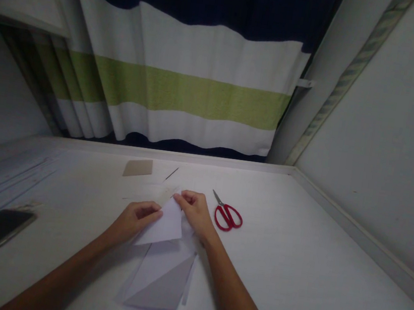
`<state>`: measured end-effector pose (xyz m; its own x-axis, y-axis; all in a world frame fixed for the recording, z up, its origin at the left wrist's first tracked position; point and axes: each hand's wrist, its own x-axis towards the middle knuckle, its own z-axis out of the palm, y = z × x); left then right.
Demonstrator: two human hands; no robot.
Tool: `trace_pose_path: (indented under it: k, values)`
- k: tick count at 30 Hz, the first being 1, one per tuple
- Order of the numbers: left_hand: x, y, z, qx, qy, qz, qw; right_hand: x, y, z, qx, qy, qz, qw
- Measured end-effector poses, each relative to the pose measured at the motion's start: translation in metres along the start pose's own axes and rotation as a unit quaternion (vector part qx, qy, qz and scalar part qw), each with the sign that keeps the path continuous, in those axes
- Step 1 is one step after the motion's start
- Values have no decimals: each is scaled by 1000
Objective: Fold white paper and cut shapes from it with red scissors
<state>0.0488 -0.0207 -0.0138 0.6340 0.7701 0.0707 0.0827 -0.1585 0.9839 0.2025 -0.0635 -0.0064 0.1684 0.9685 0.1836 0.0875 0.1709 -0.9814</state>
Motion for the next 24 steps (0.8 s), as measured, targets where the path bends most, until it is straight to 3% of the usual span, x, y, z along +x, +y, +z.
trace_pose_path:
  k: [10, 15, 18, 24]
  values:
    - [-5, 12, 6, 34, -28, 35, 998, -2, 1, 1, 94, -35, 69, 993]
    - [-4, 4, 7, 43, -53, 32, 997, -1, 4, 6, 65, 11, 81, 995]
    - [-4, 1, 6, 47, -31, 28, 998, -2, 2, 6, 58, 18, 69, 996]
    - [-3, 0, -3, 43, 66, 38, 996, -5, 0, -4, 41, -132, 87, 986]
